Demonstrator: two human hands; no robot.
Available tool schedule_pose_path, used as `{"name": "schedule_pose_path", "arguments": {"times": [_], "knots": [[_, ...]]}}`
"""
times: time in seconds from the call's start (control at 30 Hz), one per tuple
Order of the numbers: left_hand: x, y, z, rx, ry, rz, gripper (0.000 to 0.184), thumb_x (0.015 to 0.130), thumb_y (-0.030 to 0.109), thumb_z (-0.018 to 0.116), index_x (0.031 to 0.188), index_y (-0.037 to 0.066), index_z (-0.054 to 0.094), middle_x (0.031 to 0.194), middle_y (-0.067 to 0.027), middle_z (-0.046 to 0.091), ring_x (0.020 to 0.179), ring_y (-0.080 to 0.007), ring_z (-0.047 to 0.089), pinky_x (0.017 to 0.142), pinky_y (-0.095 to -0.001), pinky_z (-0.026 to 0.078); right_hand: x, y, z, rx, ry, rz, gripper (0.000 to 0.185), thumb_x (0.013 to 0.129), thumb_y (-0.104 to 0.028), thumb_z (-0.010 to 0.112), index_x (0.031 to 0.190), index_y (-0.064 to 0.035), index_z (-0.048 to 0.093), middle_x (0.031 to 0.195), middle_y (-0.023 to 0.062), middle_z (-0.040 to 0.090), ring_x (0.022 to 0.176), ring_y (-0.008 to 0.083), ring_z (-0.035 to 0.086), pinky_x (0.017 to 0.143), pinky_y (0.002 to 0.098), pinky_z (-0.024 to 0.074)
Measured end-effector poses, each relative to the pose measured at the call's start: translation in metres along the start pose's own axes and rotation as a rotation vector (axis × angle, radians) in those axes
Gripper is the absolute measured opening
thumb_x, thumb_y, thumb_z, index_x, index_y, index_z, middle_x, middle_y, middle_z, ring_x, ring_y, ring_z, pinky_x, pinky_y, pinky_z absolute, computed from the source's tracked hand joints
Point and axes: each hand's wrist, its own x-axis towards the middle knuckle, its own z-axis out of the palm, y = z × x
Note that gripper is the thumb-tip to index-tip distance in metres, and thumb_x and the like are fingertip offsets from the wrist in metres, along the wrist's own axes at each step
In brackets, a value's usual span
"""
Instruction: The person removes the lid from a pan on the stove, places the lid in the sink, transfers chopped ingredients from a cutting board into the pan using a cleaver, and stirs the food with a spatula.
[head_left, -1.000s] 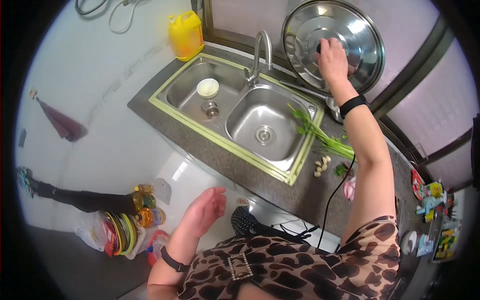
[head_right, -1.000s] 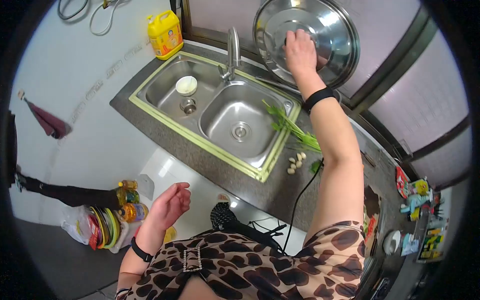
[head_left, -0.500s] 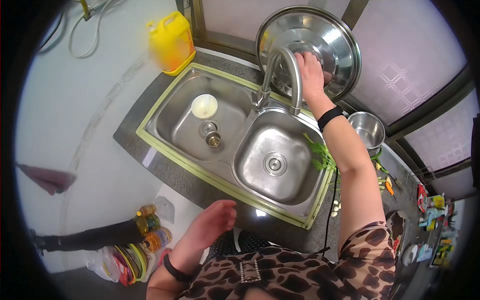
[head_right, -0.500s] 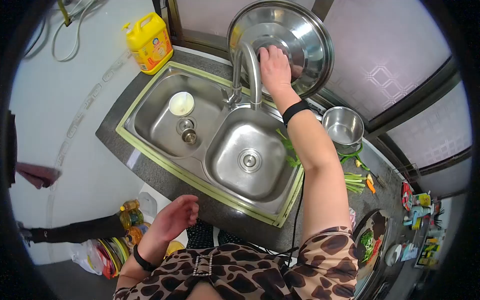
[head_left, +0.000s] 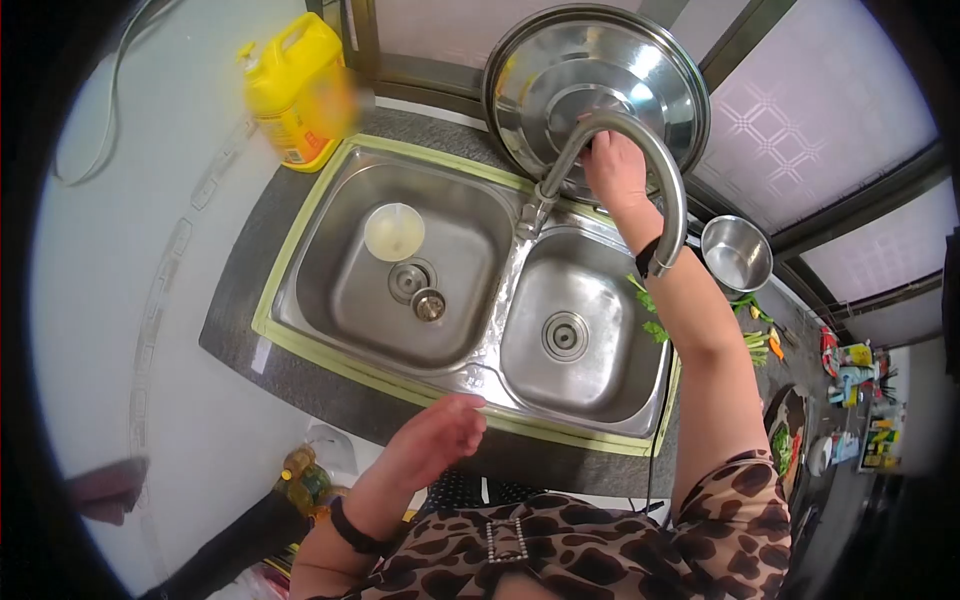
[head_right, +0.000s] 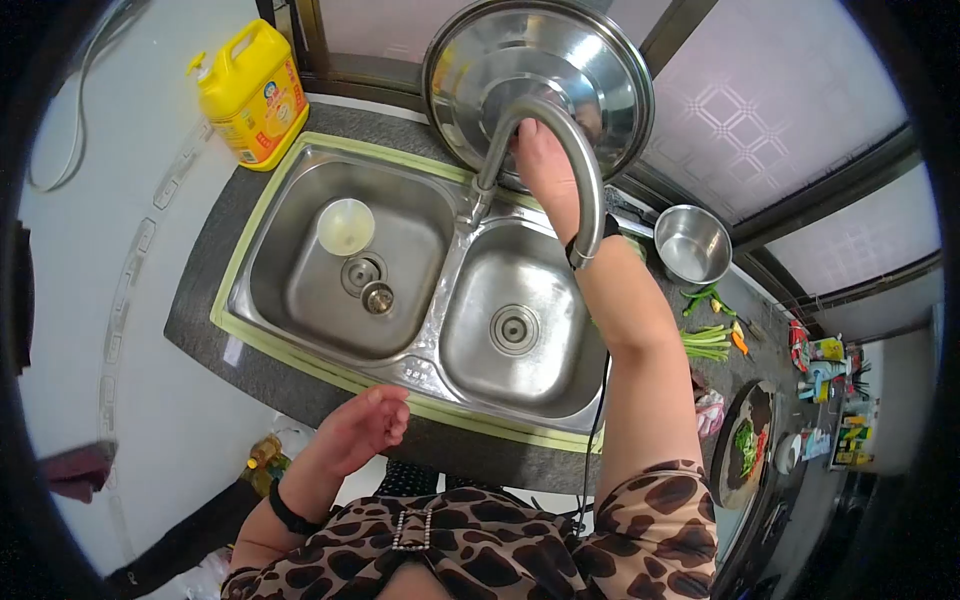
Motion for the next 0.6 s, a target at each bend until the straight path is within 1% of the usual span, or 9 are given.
{"name": "schedule_pose_path", "arguments": {"times": [0.07, 0.1, 0.13, 0.33, 0.43, 0.47, 0.53, 0.57, 0.6], "knots": [[0.002, 0.004, -0.007, -0.014, -0.019, -0.007, 0.031, 0.096, 0.026, 0.046, 0.118, 0.006, 0.053, 0.093, -0.0033, 0.059, 0.082, -0.0130, 0.053, 0.073, -0.0263, 0.044, 0.000, -0.001, -0.006, 0.019, -0.040, 0.032, 0.050, 0.069, -0.008, 0.068, 0.116, -0.0113, 0.052, 0.104, 0.0176, 0.057, 0.093, 0.0374, 0.056, 0.079, 0.0446, 0.0460], [0.003, 0.009, -0.012, -0.026, -0.036, -0.011, 0.031, 0.096, 0.026, 0.046, 0.118, 0.006, 0.053, 0.093, -0.0035, 0.059, 0.082, -0.0132, 0.053, 0.073, -0.0263, 0.043, 0.003, -0.007, -0.013, 0.048, -0.074, 0.057, 0.056, 0.069, -0.008, 0.068, 0.121, -0.0139, 0.050, 0.108, 0.0178, 0.056, 0.097, 0.0364, 0.056, 0.080, 0.0437, 0.0463], [0.004, 0.013, -0.014, -0.024, -0.041, -0.024, 0.031, 0.096, 0.026, 0.046, 0.118, 0.006, 0.053, 0.093, -0.0035, 0.059, 0.082, -0.0132, 0.053, 0.073, -0.0263, 0.043, 0.004, -0.009, -0.016, 0.039, -0.080, 0.066, 0.056, 0.069, -0.008, 0.068, 0.121, -0.0139, 0.050, 0.108, 0.0178, 0.056, 0.097, 0.0364, 0.056, 0.080, 0.0437, 0.0463], [0.011, 0.024, -0.010, 0.002, -0.044, -0.071, 0.030, 0.095, 0.025, 0.045, 0.116, 0.006, 0.053, 0.091, -0.0040, 0.056, 0.079, -0.0143, 0.049, 0.071, -0.0266, 0.039, -0.001, -0.013, -0.028, 0.019, -0.012, 0.041, 0.059, 0.070, -0.009, 0.069, 0.125, -0.0118, 0.048, 0.116, 0.0169, 0.053, 0.103, 0.0348, 0.054, 0.084, 0.0425, 0.0462], [0.018, 0.029, -0.013, 0.046, -0.108, -0.102, 0.030, 0.096, 0.031, 0.046, 0.114, 0.008, 0.055, 0.092, -0.0027, 0.056, 0.082, -0.0134, 0.048, 0.074, -0.0265, 0.040, -0.004, -0.018, -0.039, 0.061, -0.049, 0.067, 0.058, 0.070, -0.009, 0.069, 0.124, -0.0087, 0.048, 0.116, 0.0147, 0.053, 0.102, 0.0355, 0.053, 0.084, 0.0424, 0.0458], [0.020, 0.030, -0.013, 0.054, -0.100, -0.111, 0.030, 0.095, 0.031, 0.047, 0.113, 0.008, 0.055, 0.092, -0.0027, 0.056, 0.082, -0.0131, 0.048, 0.073, -0.0264, 0.040, -0.007, -0.021, -0.044, 0.076, -0.064, 0.099, 0.056, 0.070, -0.007, 0.069, 0.122, -0.0065, 0.049, 0.117, 0.0159, 0.053, 0.104, 0.0359, 0.053, 0.086, 0.0424, 0.0450], [0.025, 0.023, -0.005, 0.069, -0.096, -0.122, 0.030, 0.095, 0.031, 0.047, 0.113, 0.008, 0.055, 0.092, -0.0027, 0.056, 0.082, -0.0127, 0.048, 0.073, -0.0262, 0.040, -0.014, -0.016, -0.056, 0.099, -0.004, 0.027, 0.056, 0.070, -0.006, 0.068, 0.122, -0.0045, 0.048, 0.119, 0.0169, 0.052, 0.107, 0.0362, 0.051, 0.090, 0.0423, 0.0435], [0.026, 0.025, -0.005, 0.070, -0.083, -0.122, 0.030, 0.095, 0.031, 0.047, 0.113, 0.008, 0.055, 0.092, -0.0028, 0.056, 0.081, -0.0125, 0.049, 0.073, -0.0259, 0.040, -0.019, -0.016, -0.059, 0.146, -0.029, 0.040, 0.057, 0.071, -0.005, 0.068, 0.124, -0.0033, 0.047, 0.122, 0.0180, 0.051, 0.109, 0.0366, 0.050, 0.093, 0.0424, 0.0414], [0.027, 0.026, -0.003, 0.073, -0.070, -0.120, 0.030, 0.095, 0.031, 0.048, 0.112, 0.008, 0.056, 0.092, -0.0029, 0.056, 0.080, -0.0124, 0.049, 0.072, -0.0256, 0.040, -0.025, -0.016, -0.062, 0.146, -0.054, 0.061, 0.058, 0.071, -0.006, 0.068, 0.126, -0.0061, 0.048, 0.123, 0.0167, 0.052, 0.110, 0.0351, 0.051, 0.090, 0.0418, 0.0423]]}}
